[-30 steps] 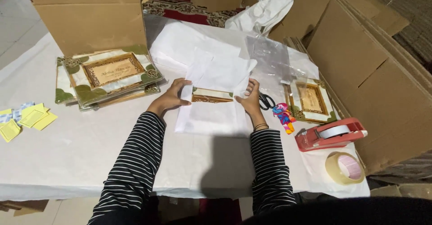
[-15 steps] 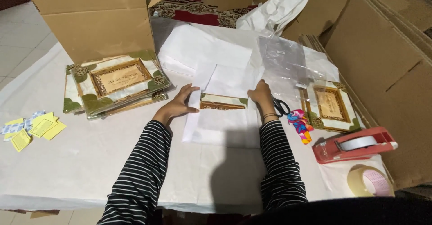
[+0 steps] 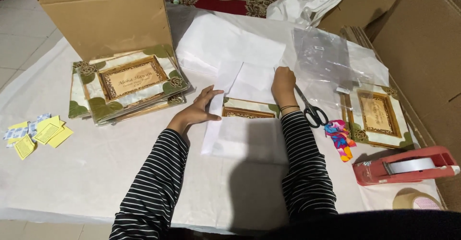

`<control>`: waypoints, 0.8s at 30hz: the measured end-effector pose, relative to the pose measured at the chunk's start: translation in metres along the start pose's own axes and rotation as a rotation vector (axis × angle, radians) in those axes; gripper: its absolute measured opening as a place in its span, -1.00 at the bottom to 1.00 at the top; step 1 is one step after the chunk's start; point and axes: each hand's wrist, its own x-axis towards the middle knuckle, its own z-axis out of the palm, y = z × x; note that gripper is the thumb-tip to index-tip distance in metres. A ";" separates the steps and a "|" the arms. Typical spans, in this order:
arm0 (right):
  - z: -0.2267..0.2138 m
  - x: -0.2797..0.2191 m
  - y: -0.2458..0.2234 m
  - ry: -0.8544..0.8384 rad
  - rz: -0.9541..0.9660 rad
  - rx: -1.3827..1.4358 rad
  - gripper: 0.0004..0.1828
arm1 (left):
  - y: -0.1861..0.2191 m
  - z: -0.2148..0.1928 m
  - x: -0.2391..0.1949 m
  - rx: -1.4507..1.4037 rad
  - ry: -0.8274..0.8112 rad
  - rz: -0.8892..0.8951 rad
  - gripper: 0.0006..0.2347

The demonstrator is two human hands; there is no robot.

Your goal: Wrapping small framed pictures in white protective paper at a packaging station.

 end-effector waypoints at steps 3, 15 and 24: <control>-0.002 0.004 -0.003 0.034 -0.026 -0.045 -0.85 | 0.005 -0.001 -0.003 -0.009 -0.005 -0.007 -0.18; -0.044 0.023 0.075 0.026 -0.055 0.495 -0.56 | 0.008 -0.002 -0.001 -0.016 -0.032 -0.009 -0.17; -0.022 -0.067 0.055 -0.326 0.282 0.680 -0.39 | 0.007 -0.004 -0.003 0.024 -0.039 -0.006 -0.19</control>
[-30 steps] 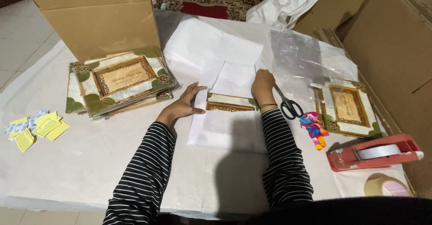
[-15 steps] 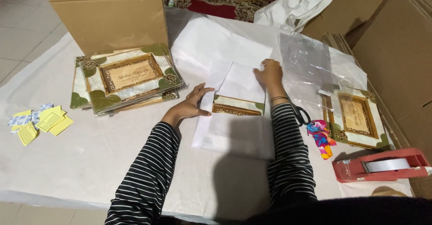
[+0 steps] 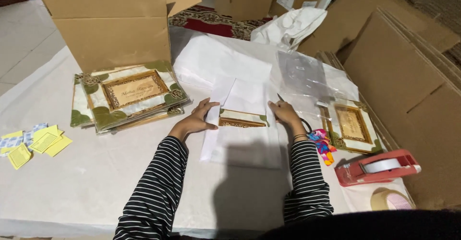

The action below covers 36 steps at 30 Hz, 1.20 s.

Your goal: Wrapping small framed pictures in white protective paper at a packaging station.

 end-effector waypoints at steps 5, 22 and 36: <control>0.015 0.035 0.062 0.190 -0.108 -0.158 -0.65 | -0.011 0.001 0.006 0.026 -0.015 0.014 -0.19; 0.029 -0.101 -0.019 -0.064 -0.334 -0.251 -0.31 | -0.002 0.001 0.002 -0.005 0.010 -0.008 -0.18; 0.031 -0.017 -0.038 -0.213 -0.221 -0.516 0.07 | 0.003 0.000 0.001 0.002 0.004 -0.026 -0.18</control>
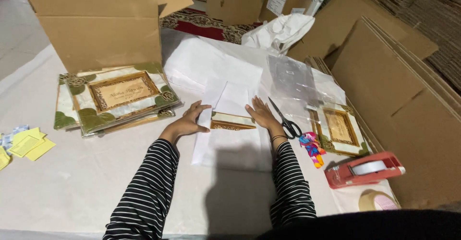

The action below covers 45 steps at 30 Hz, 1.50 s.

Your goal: Wrapping small framed pictures in white protective paper at a packaging station.

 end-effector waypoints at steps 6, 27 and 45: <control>-0.005 0.046 0.004 -0.024 0.026 -0.123 0.06 | 0.007 -0.002 -0.002 0.049 -0.013 -0.010 -0.17; 0.007 -0.004 0.098 0.208 0.040 0.620 -0.31 | -0.011 -0.004 0.014 0.072 -0.041 -0.009 -0.10; 0.013 0.028 0.073 0.248 0.255 0.340 -0.44 | -0.011 -0.009 0.025 0.121 -0.066 -0.113 -0.13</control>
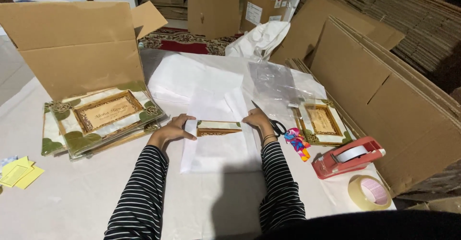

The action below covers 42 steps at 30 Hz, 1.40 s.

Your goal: Wrapping small framed pictures in white protective paper at a packaging station.

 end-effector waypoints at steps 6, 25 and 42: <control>0.000 -0.032 -0.023 0.062 -0.064 0.022 -0.45 | 0.000 0.003 -0.006 -0.008 0.019 0.072 -0.18; 0.020 -0.163 -0.010 0.354 -0.578 0.260 -0.70 | 0.018 0.042 -0.061 0.033 0.391 0.299 -0.51; 0.033 -0.191 0.016 0.423 -0.367 0.135 -0.67 | 0.020 0.068 -0.074 0.084 0.622 0.443 -0.91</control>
